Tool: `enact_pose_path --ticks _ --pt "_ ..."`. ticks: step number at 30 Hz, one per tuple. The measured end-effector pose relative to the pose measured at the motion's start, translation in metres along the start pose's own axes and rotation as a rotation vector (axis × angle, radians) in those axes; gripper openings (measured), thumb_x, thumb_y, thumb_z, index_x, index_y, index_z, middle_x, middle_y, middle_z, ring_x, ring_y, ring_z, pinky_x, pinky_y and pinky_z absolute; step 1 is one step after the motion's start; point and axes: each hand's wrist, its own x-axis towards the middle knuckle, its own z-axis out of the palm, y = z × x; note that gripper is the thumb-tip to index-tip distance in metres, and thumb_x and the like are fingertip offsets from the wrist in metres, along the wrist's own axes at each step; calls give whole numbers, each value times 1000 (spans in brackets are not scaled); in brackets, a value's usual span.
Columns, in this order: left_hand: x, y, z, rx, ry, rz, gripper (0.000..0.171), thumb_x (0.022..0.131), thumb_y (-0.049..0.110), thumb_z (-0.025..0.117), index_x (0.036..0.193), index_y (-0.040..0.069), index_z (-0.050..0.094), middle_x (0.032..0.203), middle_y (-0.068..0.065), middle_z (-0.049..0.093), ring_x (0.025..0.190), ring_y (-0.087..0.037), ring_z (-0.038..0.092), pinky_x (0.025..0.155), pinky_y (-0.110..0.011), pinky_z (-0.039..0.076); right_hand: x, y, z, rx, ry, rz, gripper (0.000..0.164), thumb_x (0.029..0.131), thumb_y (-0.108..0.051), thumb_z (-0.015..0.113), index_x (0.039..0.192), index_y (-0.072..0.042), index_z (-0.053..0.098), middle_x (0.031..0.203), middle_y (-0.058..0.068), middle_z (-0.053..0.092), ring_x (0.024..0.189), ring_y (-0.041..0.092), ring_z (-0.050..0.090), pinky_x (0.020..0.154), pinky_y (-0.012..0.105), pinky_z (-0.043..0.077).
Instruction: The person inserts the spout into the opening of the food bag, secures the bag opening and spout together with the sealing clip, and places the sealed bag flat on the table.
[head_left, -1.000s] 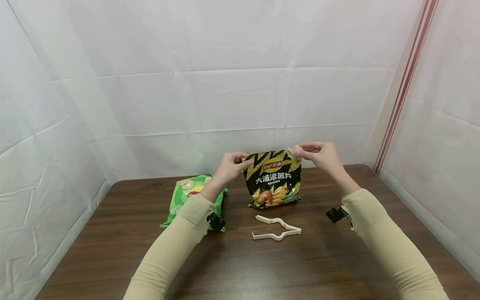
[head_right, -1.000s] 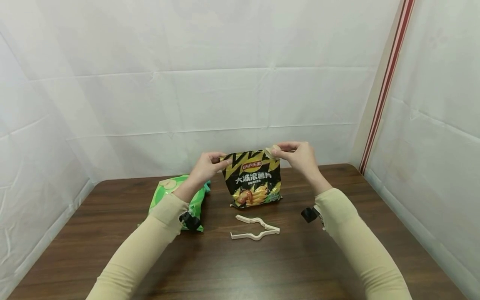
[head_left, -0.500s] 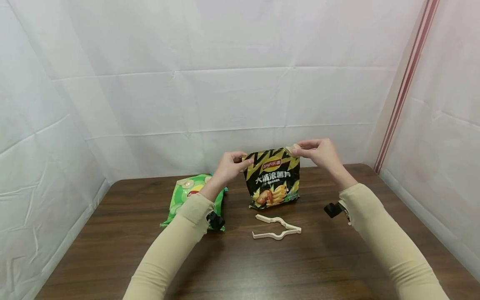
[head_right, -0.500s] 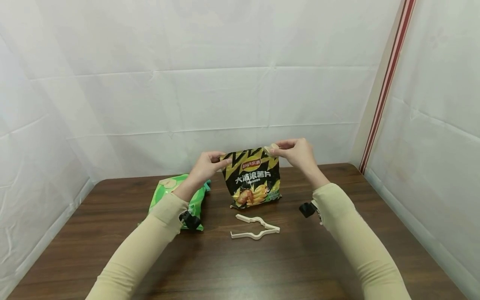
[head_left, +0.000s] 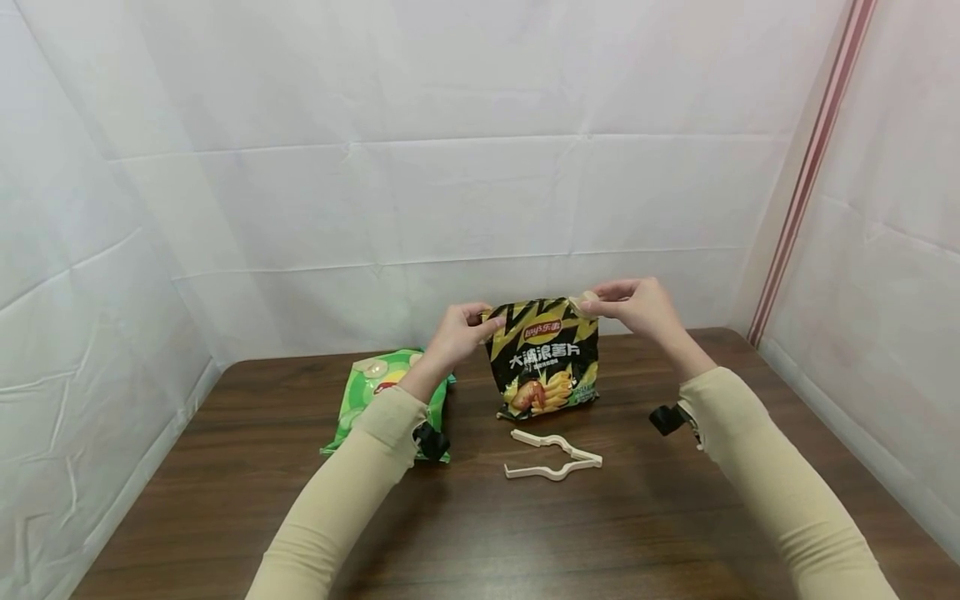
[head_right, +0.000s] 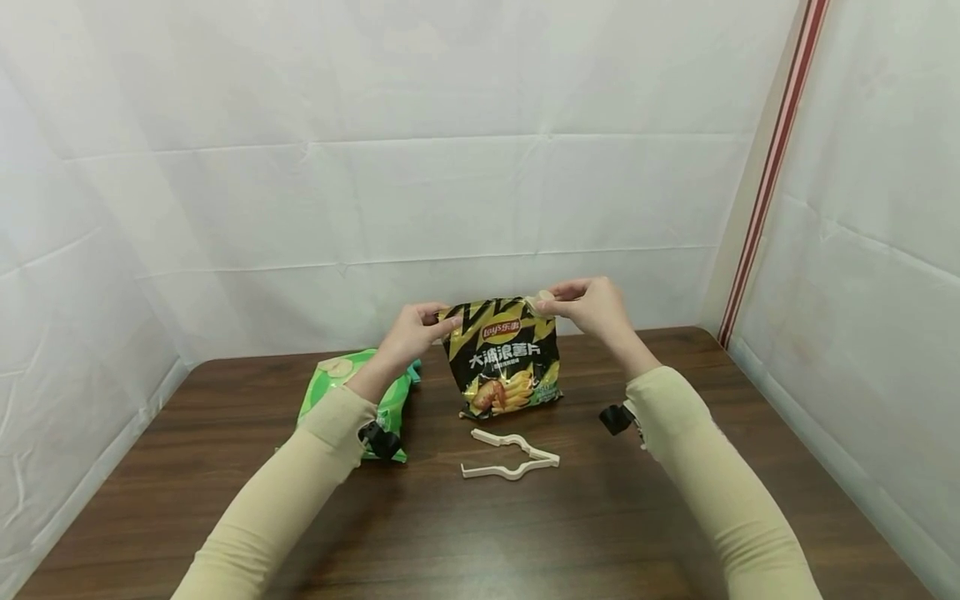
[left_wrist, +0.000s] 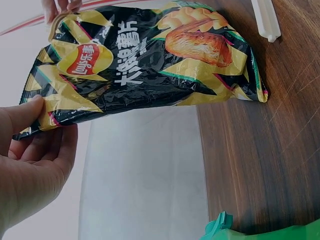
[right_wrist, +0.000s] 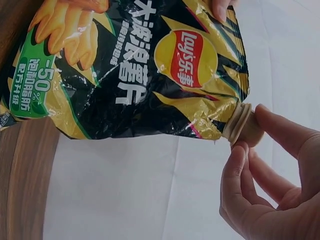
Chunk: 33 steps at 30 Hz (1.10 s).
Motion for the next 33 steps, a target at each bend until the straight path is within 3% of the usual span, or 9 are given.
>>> enact_pose_path --ticks 12,19,23,33 --pt "0 -5 -4 -3 -3 -10 27 92 23 63 112 5 67 73 -3 56 68 -17 49 59 -25 41 -4 2 8 29 39 -60 52 78 -46 74 111 -7 69 106 15 70 93 23 64 79 34 45" --pt "1 -4 -4 -29 -21 -10 24 92 22 63 107 4 69 72 -2 55 71 -24 50 60 -26 44 -1 5 6 35 -9 -45 51 81 -46 72 113 -7 68 108 14 70 93 24 66 83 38 50" --pt "2 -4 -4 -30 -30 -1 23 92 22 63 105 3 69 70 -2 53 68 -21 48 59 -26 44 0 7 5 47 -22 -35 52 80 -46 73 113 -7 68 109 15 69 99 30 65 86 40 49" --pt "5 -3 -6 -26 -45 -25 24 92 21 63 109 4 68 70 1 54 59 -11 45 59 -27 43 0 13 8 105 -52 11 55 80 -46 73 117 -6 65 115 16 66 94 19 66 81 31 54"
